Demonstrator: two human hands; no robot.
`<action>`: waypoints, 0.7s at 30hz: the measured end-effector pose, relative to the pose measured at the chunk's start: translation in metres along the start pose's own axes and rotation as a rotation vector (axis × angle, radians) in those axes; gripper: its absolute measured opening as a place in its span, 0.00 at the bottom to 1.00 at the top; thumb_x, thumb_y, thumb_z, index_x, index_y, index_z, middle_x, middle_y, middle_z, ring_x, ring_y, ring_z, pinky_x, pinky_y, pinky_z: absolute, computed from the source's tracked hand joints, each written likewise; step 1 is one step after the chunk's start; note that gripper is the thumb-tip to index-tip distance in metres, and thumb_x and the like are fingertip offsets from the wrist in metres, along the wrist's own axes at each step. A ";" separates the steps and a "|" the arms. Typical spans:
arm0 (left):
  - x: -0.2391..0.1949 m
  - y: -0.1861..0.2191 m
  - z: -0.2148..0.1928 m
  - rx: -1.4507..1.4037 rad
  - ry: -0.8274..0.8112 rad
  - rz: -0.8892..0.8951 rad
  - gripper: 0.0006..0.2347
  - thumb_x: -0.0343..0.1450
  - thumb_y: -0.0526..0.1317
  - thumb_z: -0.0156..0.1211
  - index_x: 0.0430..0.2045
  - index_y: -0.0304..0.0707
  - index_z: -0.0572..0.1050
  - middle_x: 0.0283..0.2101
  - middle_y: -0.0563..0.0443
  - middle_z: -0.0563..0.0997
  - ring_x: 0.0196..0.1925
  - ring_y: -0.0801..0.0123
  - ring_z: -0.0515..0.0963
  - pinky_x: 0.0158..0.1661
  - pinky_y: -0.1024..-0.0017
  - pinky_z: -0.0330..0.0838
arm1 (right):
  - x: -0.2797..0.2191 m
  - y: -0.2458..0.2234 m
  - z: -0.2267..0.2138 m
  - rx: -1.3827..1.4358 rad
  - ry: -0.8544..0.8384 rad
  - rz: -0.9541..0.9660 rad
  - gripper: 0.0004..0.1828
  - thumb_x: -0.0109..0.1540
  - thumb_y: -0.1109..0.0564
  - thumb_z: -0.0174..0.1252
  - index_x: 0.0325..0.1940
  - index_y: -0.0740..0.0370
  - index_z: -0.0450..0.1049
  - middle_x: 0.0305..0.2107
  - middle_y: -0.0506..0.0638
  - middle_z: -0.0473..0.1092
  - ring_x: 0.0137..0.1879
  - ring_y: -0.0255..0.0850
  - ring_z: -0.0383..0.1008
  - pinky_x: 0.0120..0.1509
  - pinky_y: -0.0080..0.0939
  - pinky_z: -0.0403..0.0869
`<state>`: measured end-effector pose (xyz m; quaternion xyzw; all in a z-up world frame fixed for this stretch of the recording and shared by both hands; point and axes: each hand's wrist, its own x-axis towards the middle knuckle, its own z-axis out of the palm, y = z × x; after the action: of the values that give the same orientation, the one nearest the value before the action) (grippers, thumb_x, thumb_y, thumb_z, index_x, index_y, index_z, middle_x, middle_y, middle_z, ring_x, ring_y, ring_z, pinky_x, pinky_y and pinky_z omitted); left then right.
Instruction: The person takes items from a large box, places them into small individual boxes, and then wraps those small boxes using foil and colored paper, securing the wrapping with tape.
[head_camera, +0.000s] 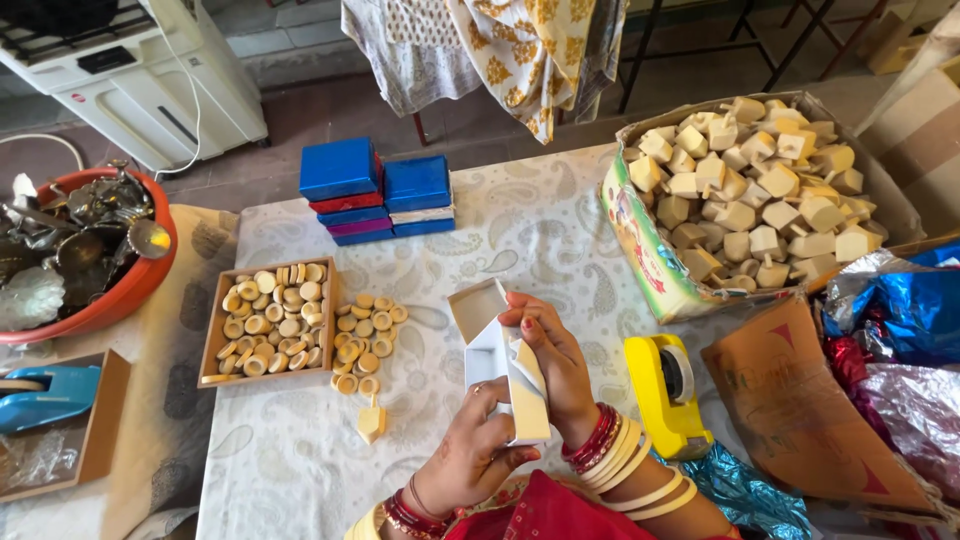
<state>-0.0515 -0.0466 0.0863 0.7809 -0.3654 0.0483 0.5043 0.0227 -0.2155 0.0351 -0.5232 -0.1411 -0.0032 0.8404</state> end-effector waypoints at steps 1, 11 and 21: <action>-0.001 0.001 0.000 0.076 0.000 0.054 0.13 0.68 0.35 0.70 0.44 0.34 0.78 0.56 0.38 0.72 0.60 0.49 0.72 0.58 0.61 0.69 | -0.001 0.002 0.000 0.085 0.021 0.037 0.19 0.73 0.50 0.51 0.53 0.71 0.73 0.66 0.57 0.61 0.68 0.42 0.63 0.71 0.42 0.62; -0.009 -0.018 0.024 -0.344 0.335 -0.282 0.35 0.75 0.64 0.49 0.64 0.27 0.59 0.60 0.39 0.72 0.57 0.59 0.78 0.53 0.63 0.76 | -0.003 -0.013 0.028 -0.416 -0.175 -0.168 0.15 0.68 0.59 0.53 0.58 0.65 0.71 0.57 0.53 0.63 0.64 0.39 0.63 0.67 0.39 0.64; -0.004 -0.033 0.031 -0.702 0.448 -0.643 0.24 0.73 0.53 0.52 0.56 0.32 0.67 0.51 0.43 0.80 0.52 0.62 0.80 0.51 0.66 0.75 | -0.004 -0.023 0.050 -0.670 -0.069 -0.334 0.09 0.71 0.58 0.51 0.51 0.61 0.75 0.36 0.43 0.70 0.45 0.32 0.67 0.52 0.35 0.68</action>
<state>-0.0427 -0.0630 0.0445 0.6080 0.0153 -0.0687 0.7908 0.0042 -0.1827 0.0746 -0.7386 -0.2439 -0.1686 0.6055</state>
